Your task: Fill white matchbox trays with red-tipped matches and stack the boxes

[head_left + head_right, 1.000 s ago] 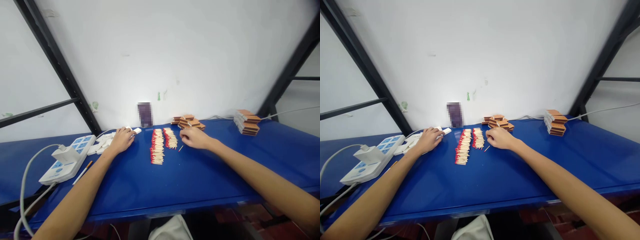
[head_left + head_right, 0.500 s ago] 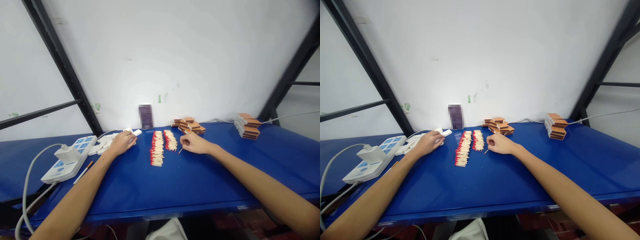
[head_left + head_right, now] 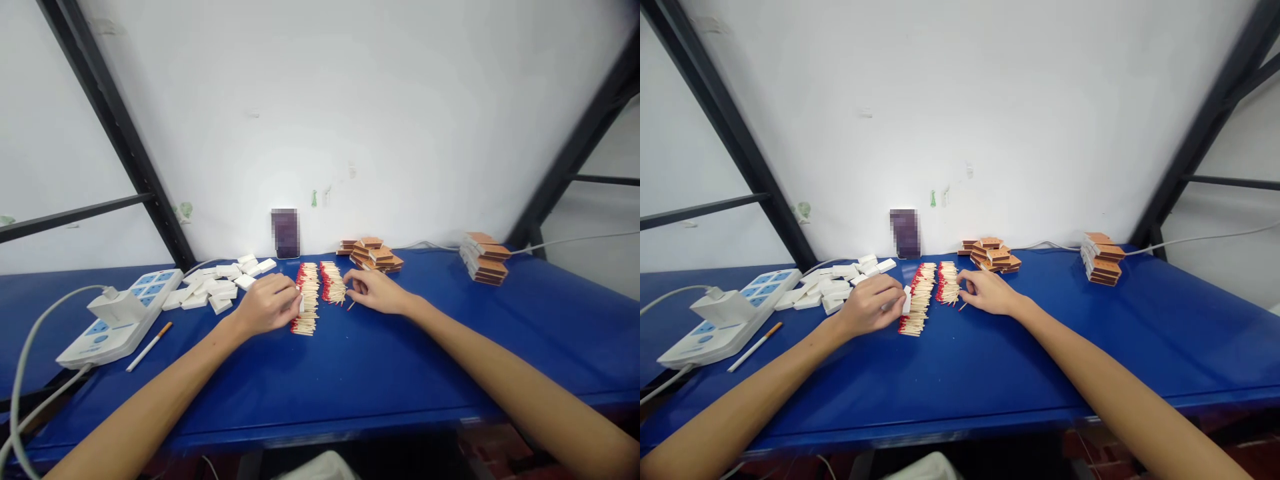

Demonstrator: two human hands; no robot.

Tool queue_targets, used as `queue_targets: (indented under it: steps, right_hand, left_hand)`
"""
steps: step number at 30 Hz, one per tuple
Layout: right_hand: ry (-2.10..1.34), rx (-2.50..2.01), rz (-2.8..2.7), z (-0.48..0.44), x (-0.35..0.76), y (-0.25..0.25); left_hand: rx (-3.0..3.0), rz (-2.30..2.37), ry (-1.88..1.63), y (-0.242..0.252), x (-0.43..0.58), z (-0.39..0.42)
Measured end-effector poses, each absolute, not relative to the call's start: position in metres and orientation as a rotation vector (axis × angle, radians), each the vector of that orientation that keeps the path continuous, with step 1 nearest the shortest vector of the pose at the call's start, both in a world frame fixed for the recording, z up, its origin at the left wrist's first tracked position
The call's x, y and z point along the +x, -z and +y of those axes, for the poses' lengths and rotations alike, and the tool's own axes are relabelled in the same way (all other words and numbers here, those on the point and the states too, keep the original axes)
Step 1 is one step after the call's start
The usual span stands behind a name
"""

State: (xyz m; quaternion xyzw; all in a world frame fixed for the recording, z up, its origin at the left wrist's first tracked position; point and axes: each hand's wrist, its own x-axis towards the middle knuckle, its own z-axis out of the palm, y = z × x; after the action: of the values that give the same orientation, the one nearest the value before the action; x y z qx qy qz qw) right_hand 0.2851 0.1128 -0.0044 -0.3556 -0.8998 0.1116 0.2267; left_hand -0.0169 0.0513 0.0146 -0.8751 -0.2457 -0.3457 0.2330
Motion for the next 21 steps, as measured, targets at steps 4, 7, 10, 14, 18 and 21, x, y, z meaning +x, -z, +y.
queue_targets:
  steps: [4,7,10,14,18,21]
  right_hand:
    - [-0.278,-0.946,-2.486,0.112,0.283,0.006]
    - [-0.263,-0.954,-2.472,0.111,0.283,0.004]
    - [-0.282,-0.967,-2.458,0.111,0.283,0.003]
    - [-0.302,-0.965,-2.466,0.112,0.284,0.006]
    - [-0.298,-0.970,-2.466,0.111,0.284,0.004]
    - [-0.280,-0.982,-2.471,0.110,0.285,0.003]
  left_hand:
    - [-2.435,-0.668,0.931,-0.013,-0.014,0.051]
    - [-2.459,-0.728,0.987,-0.012,-0.022,0.055]
    - [-2.462,-0.816,1.081,-0.012,-0.030,0.058]
    - [-2.442,-0.871,1.165,-0.014,-0.036,0.061]
    - [-2.475,-0.789,1.266,-0.016,-0.020,0.052]
    - [-2.613,-0.646,1.210,-0.016,0.011,0.032]
